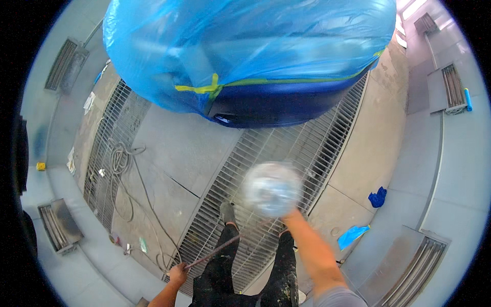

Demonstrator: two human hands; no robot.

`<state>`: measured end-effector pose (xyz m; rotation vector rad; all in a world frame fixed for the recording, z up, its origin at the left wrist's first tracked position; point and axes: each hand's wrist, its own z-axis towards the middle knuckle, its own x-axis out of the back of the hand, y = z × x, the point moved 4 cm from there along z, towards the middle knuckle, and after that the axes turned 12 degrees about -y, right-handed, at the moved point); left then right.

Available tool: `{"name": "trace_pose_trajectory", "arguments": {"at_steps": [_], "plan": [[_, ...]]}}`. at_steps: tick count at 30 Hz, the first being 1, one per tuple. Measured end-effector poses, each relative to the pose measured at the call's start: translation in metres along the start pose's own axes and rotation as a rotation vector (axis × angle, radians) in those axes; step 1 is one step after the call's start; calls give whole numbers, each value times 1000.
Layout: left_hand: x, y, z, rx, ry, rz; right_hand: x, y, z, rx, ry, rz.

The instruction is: The person walks through a cluttered workshop, picks up a sponge, and enters a paint booth. They wipe the rear of a blue car with the sponge and a cloth, then use a spray gun to apply paint to the car's rear section.

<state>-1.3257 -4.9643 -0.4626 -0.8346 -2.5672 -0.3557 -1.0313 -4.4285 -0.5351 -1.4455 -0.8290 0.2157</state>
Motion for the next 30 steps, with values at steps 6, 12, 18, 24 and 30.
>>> {"name": "trace_pose_trajectory", "arguments": {"at_steps": [6, 12, 18, 24, 30], "plan": [[38, -14, -16, 38, -69, 6, -90, -142, 75, 247, -474, -180], [39, 0, -24, 42, -47, 87, -3, -146, 67, 314, -299, -150], [38, 53, -60, -41, 224, 72, 204, -156, 29, 3, 200, 89], [17, 94, -95, 2, 400, 21, 334, -165, 21, 57, 634, 266], [4, 52, -126, 197, 396, -30, 250, -226, 54, 28, 425, 217]]}}
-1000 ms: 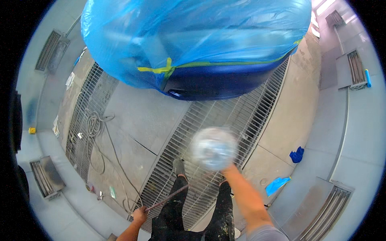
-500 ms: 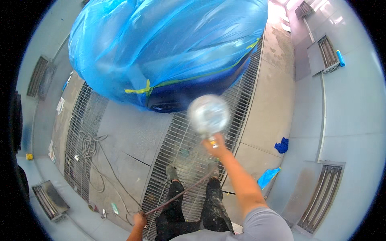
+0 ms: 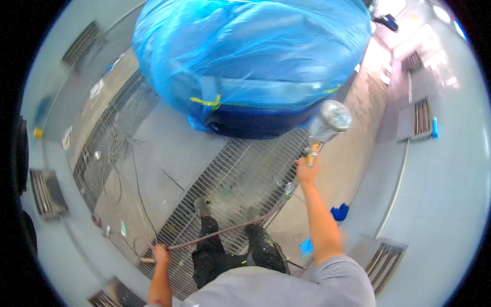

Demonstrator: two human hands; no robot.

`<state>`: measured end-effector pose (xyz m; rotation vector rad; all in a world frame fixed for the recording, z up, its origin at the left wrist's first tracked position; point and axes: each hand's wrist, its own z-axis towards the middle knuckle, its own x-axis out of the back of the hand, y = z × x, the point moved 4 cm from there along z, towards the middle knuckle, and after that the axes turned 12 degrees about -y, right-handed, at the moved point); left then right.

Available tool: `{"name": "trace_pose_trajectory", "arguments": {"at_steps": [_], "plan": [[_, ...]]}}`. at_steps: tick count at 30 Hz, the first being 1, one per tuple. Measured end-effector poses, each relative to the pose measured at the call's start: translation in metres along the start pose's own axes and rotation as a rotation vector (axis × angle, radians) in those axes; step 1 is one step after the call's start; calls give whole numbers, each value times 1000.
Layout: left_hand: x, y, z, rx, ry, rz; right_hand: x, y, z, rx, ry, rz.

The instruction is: The person walks through a cluttered workshop, picks up a sponge, and enters a paint booth. They wipe the rear of a blue car with the sponge and a cloth, then use a spray gun to apply paint to the car's rear section.

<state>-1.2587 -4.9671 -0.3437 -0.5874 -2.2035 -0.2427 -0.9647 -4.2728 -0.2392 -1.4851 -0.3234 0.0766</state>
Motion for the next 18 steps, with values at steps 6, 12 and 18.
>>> {"name": "trace_pose_trajectory", "arguments": {"at_steps": [6, 12, 18], "plan": [[5, -77, -22, 89, -77, -15, -181, -55, -45, -63, -667, 85], [2, -82, 20, 20, -72, -155, -261, 3, -85, 270, -413, -478], [-25, -87, 84, -114, -150, -280, -387, 155, -112, 183, -675, -842]]}}
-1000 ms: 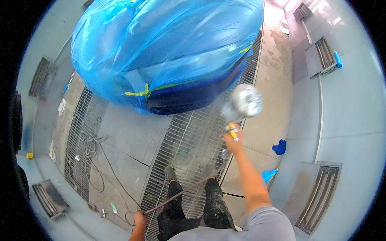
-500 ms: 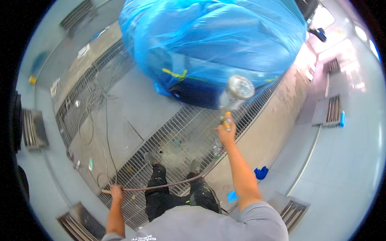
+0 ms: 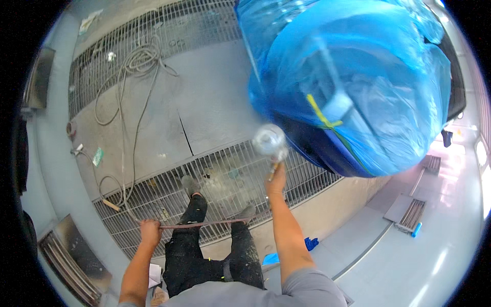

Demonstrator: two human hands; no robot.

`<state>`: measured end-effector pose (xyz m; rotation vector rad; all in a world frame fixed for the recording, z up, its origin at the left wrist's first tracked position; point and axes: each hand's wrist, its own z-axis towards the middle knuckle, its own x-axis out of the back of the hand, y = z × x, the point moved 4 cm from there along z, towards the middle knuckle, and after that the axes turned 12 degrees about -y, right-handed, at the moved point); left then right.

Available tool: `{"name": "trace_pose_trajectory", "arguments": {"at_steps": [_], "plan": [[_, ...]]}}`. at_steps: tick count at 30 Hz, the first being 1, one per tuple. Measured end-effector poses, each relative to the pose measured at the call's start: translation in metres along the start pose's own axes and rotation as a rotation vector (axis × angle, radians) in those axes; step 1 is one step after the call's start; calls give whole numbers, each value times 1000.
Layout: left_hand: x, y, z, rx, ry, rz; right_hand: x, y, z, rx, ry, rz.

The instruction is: The person walks through a cluttered workshop, picks up a sponge, and enters a paint booth. They wipe the rear of a blue car with the sponge and a cloth, then use a spray gun to apply paint to the car's rear section.

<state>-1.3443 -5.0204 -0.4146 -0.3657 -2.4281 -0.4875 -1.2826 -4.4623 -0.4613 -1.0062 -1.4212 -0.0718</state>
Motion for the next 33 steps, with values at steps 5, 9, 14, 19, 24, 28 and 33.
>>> {"name": "trace_pose_trajectory", "arguments": {"at_steps": [5, 9, 14, 19, 24, 28, 33], "plan": [[8, -64, 49, -21, 67, -115, -120, 2, 38, -44, -260, -75], [57, -131, 104, 61, 209, -81, -149, -21, 27, -175, -52, -31], [141, -196, 183, 121, 370, -65, -202, -17, 33, -157, 231, -39], [214, -232, 237, 177, 416, -95, -253, -108, 135, -279, 236, 251], [225, -281, 293, 251, 61, -102, -302, -180, 217, 149, 127, 138], [216, -297, 313, 241, -3, -196, -348, -200, 242, 282, -66, -5], [219, -285, 340, 203, -204, -236, -340, -221, 266, 144, -59, -100]]}}
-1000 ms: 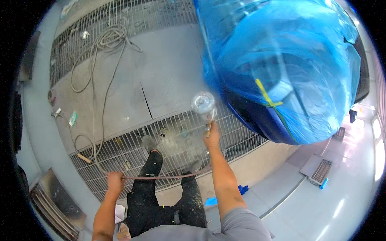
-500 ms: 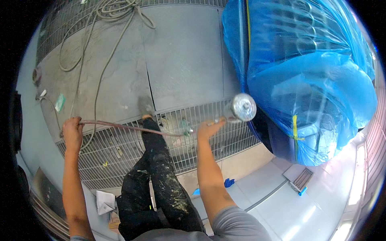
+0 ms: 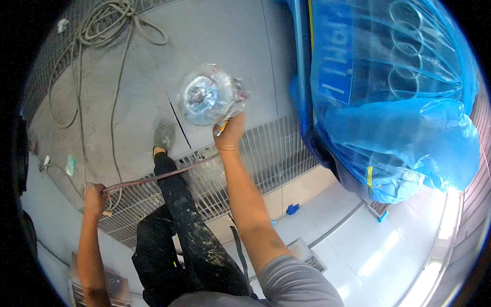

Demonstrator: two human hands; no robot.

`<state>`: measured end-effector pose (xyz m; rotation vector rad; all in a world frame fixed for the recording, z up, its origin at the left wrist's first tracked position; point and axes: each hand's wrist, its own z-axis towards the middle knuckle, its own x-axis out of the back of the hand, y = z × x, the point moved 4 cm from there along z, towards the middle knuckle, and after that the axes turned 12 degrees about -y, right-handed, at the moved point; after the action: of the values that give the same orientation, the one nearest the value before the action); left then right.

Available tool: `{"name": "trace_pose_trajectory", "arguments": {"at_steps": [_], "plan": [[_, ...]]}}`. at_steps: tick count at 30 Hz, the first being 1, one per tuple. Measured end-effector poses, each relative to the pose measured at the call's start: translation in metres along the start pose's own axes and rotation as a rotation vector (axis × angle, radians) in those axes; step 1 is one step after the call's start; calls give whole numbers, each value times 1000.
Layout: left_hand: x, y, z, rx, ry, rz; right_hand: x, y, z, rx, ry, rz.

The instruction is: The person walks through a cluttered workshop, picks up a sponge, and enters a paint booth. They wipe the rear of a blue car with the sponge and a cloth, then use a spray gun to apply paint to the car's rear section.

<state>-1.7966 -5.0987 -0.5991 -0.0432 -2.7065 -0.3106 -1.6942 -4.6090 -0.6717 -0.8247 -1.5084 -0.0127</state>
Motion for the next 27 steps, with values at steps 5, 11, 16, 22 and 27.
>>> {"name": "trace_pose_trajectory", "arguments": {"at_steps": [5, 11, 16, 22, 27], "plan": [[2, 31, 14, -83, -101, 10, 49, 66, -63, -507, 10, -75], [21, 72, 34, -170, -79, 51, 68, 97, -154, -784, 15, -277], [59, 78, 38, -185, -49, -3, 67, 65, -83, -741, -64, -179], [114, 49, 37, -199, 81, -69, 45, -8, 136, -195, 86, -85], [173, 38, 55, -174, 125, -134, 36, -77, 290, -58, 150, -74]]}}
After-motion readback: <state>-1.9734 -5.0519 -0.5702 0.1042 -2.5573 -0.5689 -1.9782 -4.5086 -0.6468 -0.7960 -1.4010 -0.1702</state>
